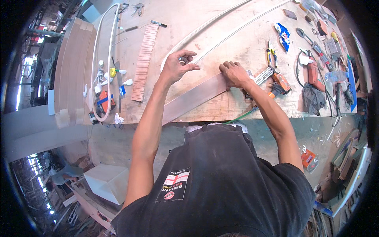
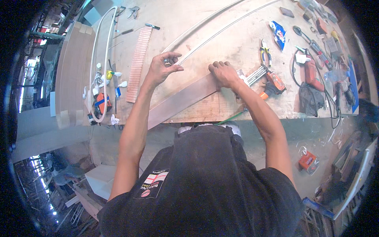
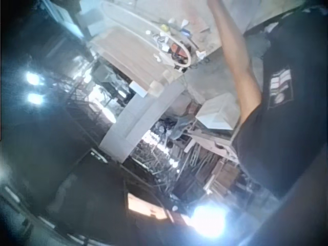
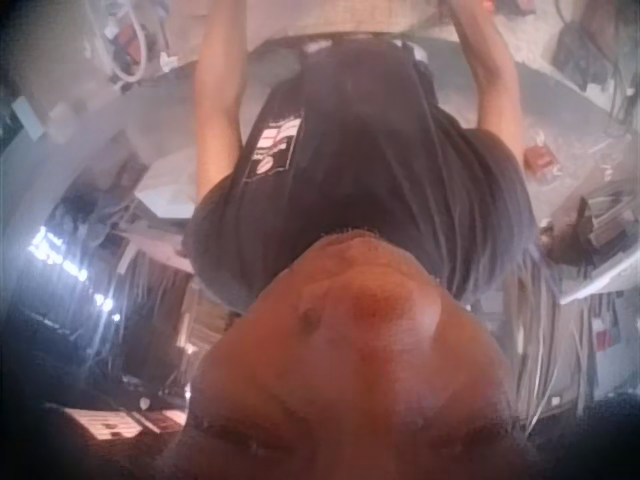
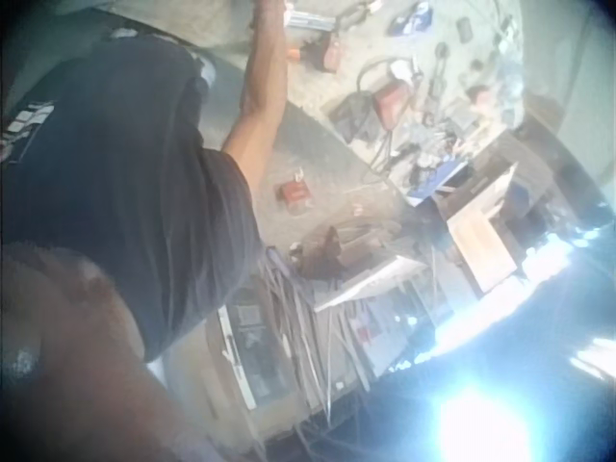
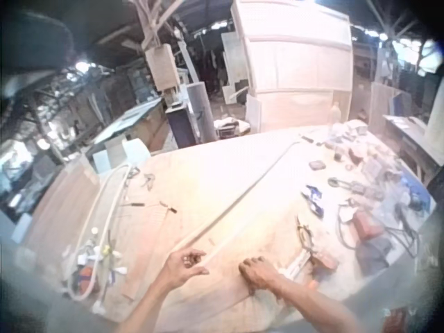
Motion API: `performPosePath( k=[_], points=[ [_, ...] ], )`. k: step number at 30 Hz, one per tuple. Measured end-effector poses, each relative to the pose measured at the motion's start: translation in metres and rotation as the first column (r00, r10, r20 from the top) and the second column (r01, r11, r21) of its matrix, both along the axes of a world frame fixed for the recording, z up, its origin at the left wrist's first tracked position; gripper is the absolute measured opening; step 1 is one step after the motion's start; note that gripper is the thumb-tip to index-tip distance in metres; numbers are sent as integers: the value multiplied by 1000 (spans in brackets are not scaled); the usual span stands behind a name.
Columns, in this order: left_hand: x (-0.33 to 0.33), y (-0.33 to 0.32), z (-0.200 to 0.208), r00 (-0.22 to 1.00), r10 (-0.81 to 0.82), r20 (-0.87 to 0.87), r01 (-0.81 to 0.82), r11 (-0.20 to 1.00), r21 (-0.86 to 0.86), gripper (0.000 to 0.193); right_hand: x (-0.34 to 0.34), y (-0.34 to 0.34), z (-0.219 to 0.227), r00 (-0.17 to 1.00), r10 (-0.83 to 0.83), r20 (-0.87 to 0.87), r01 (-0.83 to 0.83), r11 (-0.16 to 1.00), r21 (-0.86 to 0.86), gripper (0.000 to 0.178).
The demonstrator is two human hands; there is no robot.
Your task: The person assembles a U-shaped wooden frame on a workbench using a pneumatic nail gun, sandpaper, and pliers. They repeatedly position the frame, drive nails, and sand the edges to smooth the surface.
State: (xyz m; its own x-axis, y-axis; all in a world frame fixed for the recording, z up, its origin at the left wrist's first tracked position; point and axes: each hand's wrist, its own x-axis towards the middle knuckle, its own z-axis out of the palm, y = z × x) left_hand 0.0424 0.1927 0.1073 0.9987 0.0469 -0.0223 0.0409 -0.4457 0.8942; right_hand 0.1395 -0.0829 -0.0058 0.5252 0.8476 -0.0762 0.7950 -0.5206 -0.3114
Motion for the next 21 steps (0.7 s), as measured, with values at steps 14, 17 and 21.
performPosePath(
  k=[14, 17, 21],
  points=[
    [-27, -57, -27, 997, -78, 15, 75, 988, 135, 31, -51, -53, -15, 793, -222, -568, 494, 778, 387, 29],
    [-32, -71, -40, 993, -98, 69, 87, 985, 150, 30, -48, -51, -27, 760, -162, -629, 542, 692, 477, 33],
    [-36, -80, -54, 994, -104, 17, 98, 973, 210, 29, -47, -50, -31, 747, -186, -638, 560, 693, 453, 34]
  ],
)
